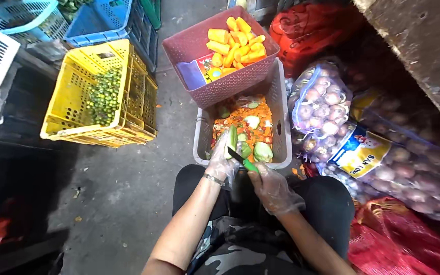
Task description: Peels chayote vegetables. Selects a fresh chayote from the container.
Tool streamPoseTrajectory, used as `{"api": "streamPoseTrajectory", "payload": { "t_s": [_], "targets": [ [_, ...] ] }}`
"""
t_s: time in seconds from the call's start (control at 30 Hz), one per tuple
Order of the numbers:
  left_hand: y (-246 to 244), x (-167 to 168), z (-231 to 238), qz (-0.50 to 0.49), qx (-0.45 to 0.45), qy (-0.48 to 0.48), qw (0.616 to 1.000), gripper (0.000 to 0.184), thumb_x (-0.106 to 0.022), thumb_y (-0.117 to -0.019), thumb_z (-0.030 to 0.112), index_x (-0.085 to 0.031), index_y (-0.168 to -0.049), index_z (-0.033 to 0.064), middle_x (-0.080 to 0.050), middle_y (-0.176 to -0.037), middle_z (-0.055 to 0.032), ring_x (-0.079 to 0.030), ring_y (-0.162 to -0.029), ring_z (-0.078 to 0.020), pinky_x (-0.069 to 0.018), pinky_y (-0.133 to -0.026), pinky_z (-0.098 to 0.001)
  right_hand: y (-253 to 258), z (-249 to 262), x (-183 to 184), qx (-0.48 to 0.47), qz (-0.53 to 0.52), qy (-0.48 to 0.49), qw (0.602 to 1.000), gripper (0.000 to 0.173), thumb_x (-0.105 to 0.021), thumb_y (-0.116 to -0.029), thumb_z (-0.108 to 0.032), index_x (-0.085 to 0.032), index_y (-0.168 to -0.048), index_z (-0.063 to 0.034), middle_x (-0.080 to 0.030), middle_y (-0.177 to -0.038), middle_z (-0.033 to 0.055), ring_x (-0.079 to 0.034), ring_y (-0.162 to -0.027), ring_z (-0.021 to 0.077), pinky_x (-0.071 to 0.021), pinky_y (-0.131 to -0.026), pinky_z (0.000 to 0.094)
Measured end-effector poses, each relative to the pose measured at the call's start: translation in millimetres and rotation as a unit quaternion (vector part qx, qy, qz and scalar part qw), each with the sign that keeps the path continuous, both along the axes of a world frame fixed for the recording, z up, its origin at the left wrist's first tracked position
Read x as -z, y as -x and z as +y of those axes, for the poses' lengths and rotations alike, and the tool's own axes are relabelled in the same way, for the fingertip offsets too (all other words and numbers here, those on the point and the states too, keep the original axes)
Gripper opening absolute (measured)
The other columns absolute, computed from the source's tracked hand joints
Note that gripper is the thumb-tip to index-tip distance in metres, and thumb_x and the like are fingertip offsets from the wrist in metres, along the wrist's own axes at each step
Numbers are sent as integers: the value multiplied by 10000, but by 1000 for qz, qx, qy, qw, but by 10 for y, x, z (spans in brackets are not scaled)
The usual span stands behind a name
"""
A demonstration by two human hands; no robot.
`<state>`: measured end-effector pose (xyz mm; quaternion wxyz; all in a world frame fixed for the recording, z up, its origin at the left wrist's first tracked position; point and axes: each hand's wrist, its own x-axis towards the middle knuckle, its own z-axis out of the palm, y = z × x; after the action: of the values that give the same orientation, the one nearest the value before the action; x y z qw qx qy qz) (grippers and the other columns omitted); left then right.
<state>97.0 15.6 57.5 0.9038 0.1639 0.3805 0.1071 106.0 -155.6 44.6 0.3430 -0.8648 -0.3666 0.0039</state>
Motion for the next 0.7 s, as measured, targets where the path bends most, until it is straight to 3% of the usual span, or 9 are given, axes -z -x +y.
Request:
{"api": "streamPoseTrajectory", "payload": {
  "t_s": [0.2,0.33,0.47,0.53,0.6,0.7],
  "targets": [
    [-31,105,-44,14,-30,-32,999,206,-483,-1067,361,-559,-1163,196,-614,-899,-3,-624,-737,-88,-544,-632,-218,-109,136,113,19,-33,18,999,555,-402,-1072,-460,-728,-987,-20,-719,-767,142,-733,-683,297,-584,-579,461],
    [19,183,-7,39,4,-128,991,259,-413,-1099,296,-512,-1312,187,-591,-1046,1,-591,-885,-69,-523,-755,-219,-171,244,64,20,7,57,998,522,-417,-1070,-437,-720,-999,-18,-700,-736,153,-724,-678,328,-571,-587,495],
    [7,234,-21,65,12,-142,988,330,-406,-1104,316,-492,-1381,158,-589,-1154,-58,-590,-981,-133,-530,-824,-292,-394,408,-209,-5,201,206,958,511,-369,-1102,-451,-647,-1248,-48,-723,-1013,223,-708,-1017,402,-533,-883,596],
    [-7,258,-33,59,10,-115,992,342,-407,-1101,355,-504,-1362,155,-595,-1139,-61,-603,-968,-144,-543,-815,-300,-562,499,-206,-15,242,236,941,511,-344,-1110,-468,-620,-1251,-63,-705,-1046,223,-690,-1044,404,-517,-893,621],
    [-44,270,-26,60,2,-86,994,298,-434,-1086,382,-539,-1268,171,-603,-1035,-36,-615,-866,-117,-546,-727,-255,-708,587,-206,-21,261,260,929,535,-317,-1114,-488,-608,-1291,-76,-699,-1105,230,-674,-1092,416,-501,-924,644],
    [-71,234,13,56,-17,-35,998,332,-437,-1084,383,-494,-1345,186,-588,-1145,-40,-606,-968,-116,-536,-803,-244,-863,691,-147,-24,268,284,920,578,-297,-1105,-532,-604,-1310,-86,-698,-1139,238,-666,-1117,426,-494,-935,657]
  ]
}}
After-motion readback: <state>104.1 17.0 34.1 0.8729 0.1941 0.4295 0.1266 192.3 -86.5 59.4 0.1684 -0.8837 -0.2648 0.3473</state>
